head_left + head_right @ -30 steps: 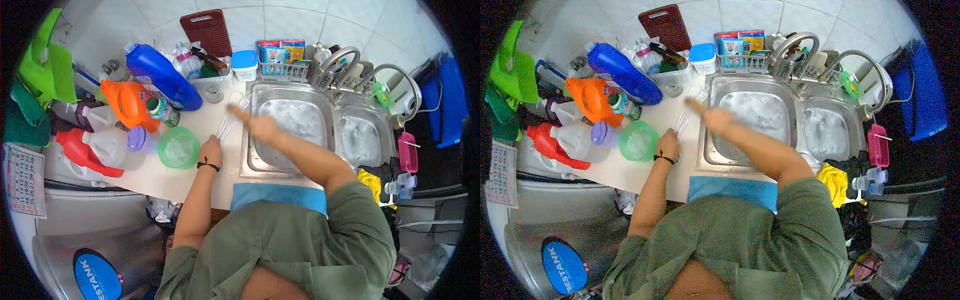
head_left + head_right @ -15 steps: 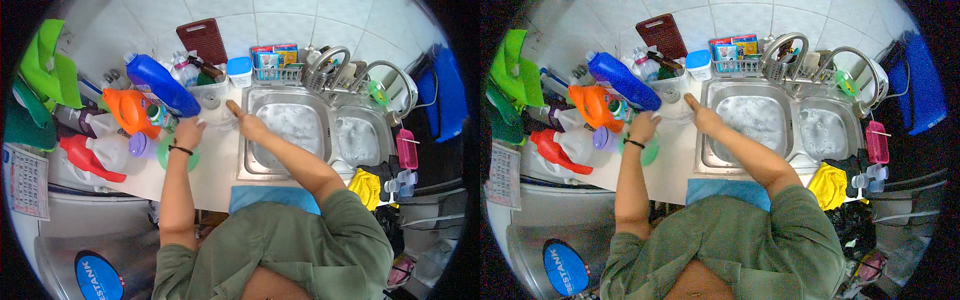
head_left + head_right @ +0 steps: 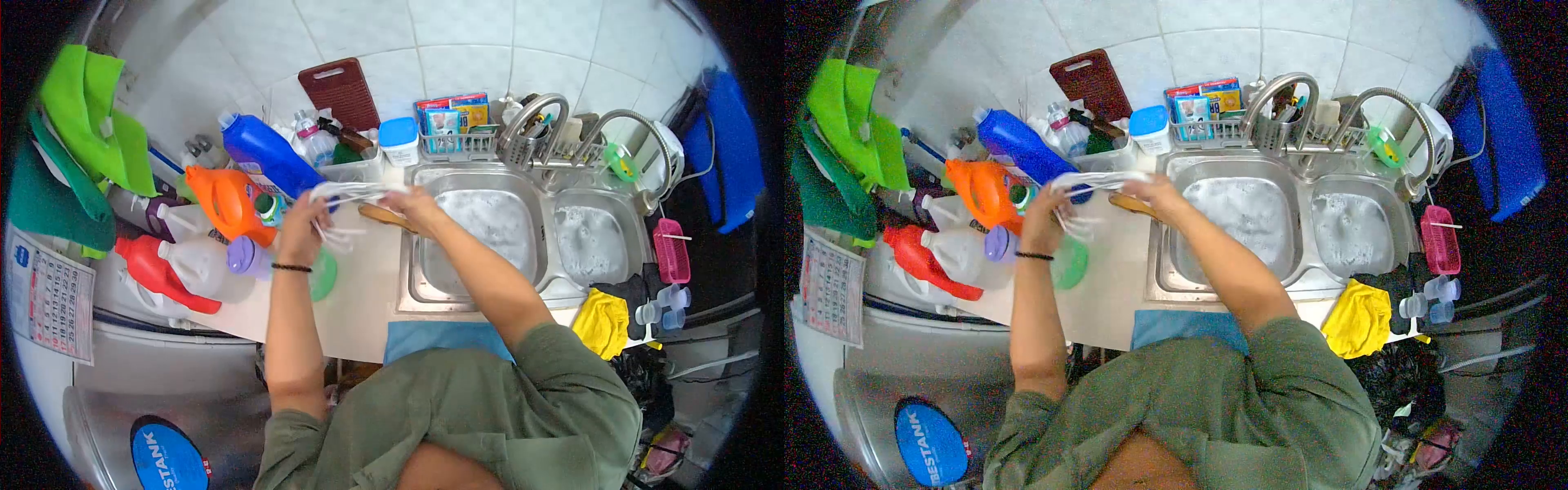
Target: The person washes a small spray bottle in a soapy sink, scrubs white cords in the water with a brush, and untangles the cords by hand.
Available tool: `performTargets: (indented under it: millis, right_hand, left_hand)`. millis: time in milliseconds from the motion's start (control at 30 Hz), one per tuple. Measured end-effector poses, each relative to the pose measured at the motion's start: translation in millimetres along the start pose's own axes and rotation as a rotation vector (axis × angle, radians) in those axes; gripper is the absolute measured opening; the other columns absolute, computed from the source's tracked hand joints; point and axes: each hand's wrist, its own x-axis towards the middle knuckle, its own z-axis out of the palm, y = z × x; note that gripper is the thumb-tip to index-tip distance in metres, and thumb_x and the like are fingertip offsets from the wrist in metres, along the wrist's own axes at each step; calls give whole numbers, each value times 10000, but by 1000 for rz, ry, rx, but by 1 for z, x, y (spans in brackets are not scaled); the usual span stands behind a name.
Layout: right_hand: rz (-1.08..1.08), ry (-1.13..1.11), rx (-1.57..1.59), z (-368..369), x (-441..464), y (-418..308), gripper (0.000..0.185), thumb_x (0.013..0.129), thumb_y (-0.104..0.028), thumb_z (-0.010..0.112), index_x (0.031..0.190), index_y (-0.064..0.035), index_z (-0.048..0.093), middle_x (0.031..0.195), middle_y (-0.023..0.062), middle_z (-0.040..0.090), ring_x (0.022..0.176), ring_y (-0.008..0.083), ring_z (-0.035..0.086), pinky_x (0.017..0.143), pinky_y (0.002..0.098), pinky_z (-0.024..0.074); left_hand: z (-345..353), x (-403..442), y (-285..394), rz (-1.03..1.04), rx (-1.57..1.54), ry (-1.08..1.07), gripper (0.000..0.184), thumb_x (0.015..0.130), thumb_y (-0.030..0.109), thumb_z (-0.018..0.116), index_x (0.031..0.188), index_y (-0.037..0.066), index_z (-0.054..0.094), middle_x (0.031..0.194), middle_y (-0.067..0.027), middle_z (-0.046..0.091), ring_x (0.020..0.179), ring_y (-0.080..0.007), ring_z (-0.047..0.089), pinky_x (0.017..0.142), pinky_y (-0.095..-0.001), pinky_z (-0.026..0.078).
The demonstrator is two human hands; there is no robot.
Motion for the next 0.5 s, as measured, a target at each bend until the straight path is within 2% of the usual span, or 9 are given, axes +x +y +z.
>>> performTargets:
  millis: [67,133,167,233,267,400,433,500]
  right_hand:
    - [-176,108,-258,6,-7,-10,286,820,-225,659,1018,-20,635,903,65,663,815,165,604,745,320,466]
    - [-344,221,-514,27,-16,-23,233,829,-199,636,983,-23,643,906,80,672,816,191,615,770,345,468]
    - [-429,276,-643,38,-19,-27,209,834,-186,624,965,-25,647,907,88,677,816,204,621,782,357,469]
    - [-433,304,-618,42,-19,-1,294,758,-256,681,942,-32,629,902,115,662,781,233,605,728,377,465]
    - [-435,318,-605,44,-18,11,343,720,-290,710,931,-36,620,899,128,655,764,248,597,701,387,463]
    - [-186,402,-671,6,-22,-45,335,735,-203,663,1010,-28,582,890,122,647,762,244,596,705,391,465]
    - [-124,424,-683,0,-24,-51,338,739,-181,651,1029,-26,573,888,120,645,761,242,595,706,393,465]
    - [-239,488,-664,-5,-25,-54,277,734,-151,637,984,-42,584,858,131,638,728,250,593,680,378,467]
  left_hand:
    - [14,-9,-31,-215,-412,3,220,915,278,511,1008,88,569,654,24,451,570,-96,437,562,-247,371]
    - [36,-4,-67,-379,-474,-151,326,890,418,514,1052,139,558,751,10,499,662,-112,489,617,-273,420]
    - [61,11,-95,-277,-428,-50,350,880,454,512,1061,157,552,792,5,514,713,-120,506,643,-300,434]
    - [81,27,-124,-216,-394,39,378,868,483,520,1076,168,542,866,-10,538,795,-146,533,687,-352,457]
    - [82,30,-134,-259,-406,27,381,867,477,529,1082,161,537,899,-20,549,826,-162,544,706,-378,465]
    - [96,33,-156,-436,-453,-22,402,862,449,567,1106,133,517,1031,-60,590,952,-229,587,782,-480,496]
    - [99,35,-155,-518,-343,19,354,879,422,549,1086,136,521,1016,-58,590,943,-225,586,733,-460,503]
    - [106,41,-151,-534,-409,1,358,888,444,511,1065,133,530,989,-68,589,895,-217,586,684,-428,498]
